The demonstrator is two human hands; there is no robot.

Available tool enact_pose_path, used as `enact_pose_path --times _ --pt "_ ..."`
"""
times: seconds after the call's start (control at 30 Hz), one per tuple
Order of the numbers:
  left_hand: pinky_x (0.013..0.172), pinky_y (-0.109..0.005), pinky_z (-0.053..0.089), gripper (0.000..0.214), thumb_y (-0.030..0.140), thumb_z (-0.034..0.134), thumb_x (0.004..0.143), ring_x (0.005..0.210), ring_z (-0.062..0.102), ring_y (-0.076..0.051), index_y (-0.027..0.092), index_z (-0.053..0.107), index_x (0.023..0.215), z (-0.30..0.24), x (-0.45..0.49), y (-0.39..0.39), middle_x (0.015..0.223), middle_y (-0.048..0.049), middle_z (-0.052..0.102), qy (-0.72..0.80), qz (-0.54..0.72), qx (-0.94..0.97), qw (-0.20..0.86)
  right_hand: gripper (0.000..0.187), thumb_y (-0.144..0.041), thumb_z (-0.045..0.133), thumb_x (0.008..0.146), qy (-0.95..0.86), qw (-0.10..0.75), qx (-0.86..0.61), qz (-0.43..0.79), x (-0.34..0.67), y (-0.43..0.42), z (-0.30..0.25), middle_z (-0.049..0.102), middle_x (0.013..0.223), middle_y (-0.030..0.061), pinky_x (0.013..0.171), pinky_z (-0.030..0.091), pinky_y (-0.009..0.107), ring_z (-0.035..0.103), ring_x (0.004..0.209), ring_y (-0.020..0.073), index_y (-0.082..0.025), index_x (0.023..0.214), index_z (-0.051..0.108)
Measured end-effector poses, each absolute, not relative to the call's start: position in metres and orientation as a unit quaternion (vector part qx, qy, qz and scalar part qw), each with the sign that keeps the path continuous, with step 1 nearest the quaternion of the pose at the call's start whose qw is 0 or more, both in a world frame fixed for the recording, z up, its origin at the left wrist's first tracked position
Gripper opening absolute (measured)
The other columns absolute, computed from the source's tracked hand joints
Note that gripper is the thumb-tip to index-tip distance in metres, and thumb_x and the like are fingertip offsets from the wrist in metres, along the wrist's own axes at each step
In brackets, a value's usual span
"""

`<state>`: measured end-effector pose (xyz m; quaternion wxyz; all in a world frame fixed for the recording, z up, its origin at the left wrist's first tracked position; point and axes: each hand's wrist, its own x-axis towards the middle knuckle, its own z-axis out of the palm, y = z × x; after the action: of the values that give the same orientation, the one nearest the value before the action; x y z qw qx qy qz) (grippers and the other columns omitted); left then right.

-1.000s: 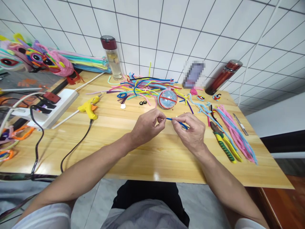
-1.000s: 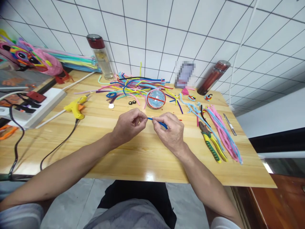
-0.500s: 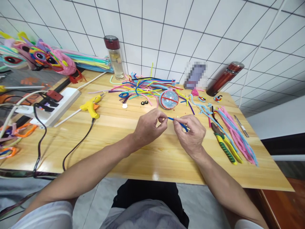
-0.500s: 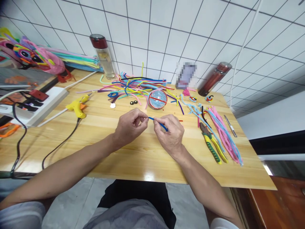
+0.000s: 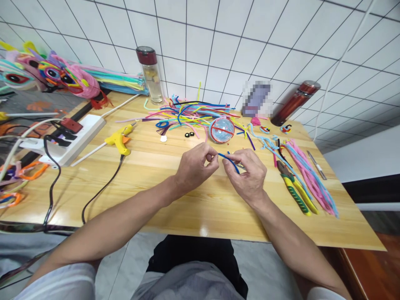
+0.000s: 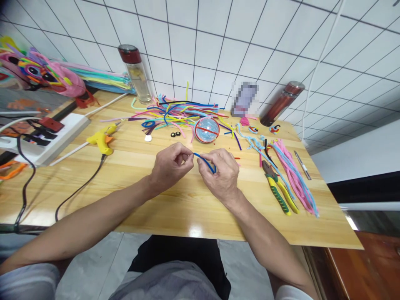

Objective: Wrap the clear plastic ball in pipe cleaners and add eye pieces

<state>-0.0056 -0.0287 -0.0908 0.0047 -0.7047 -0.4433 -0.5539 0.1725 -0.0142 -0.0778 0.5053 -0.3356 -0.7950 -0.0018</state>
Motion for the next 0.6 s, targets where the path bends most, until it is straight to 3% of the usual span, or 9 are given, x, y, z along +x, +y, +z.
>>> enact_pose_path --times 0.23,0.4,0.6 --pt "0.054 -0.019 0.037 0.015 0.008 0.066 0.083 0.053 0.047 -0.006 0.020 0.057 0.081 -0.0895 -0.0028 -0.0303 0.065 0.0079 0.055 -0.431 -0.578 -0.692 0.030 0.015 -0.015 0.068 0.091 -0.775 0.518 -0.355 0.067 0.1695 -0.0195 -0.0717 0.062 0.070 -0.0012 0.062 0.049 0.030 0.059 0.065 0.0145 -0.023 0.078 0.068" --pt "0.056 -0.020 0.038 0.014 0.008 0.065 0.085 0.054 0.047 -0.007 0.020 0.059 0.083 -0.0901 -0.0018 -0.0305 0.065 0.0072 0.056 -0.421 -0.578 -0.698 0.034 0.007 -0.019 0.068 0.091 -0.772 0.502 -0.378 0.095 0.1697 -0.0200 -0.0704 0.066 0.076 -0.0002 0.064 0.051 0.031 0.060 0.069 0.0156 -0.023 0.086 0.071" --pt "0.058 -0.023 0.038 0.006 0.014 0.063 0.084 0.054 0.044 -0.008 0.020 0.065 0.084 -0.0839 -0.0023 -0.0332 0.063 0.0061 0.056 -0.440 -0.556 -0.699 -0.092 0.011 -0.018 0.067 0.092 -0.779 0.485 -0.381 0.114 0.1754 -0.0151 -0.0674 0.067 0.076 0.0005 0.067 0.052 0.032 0.061 0.071 0.0166 -0.023 0.083 0.070"
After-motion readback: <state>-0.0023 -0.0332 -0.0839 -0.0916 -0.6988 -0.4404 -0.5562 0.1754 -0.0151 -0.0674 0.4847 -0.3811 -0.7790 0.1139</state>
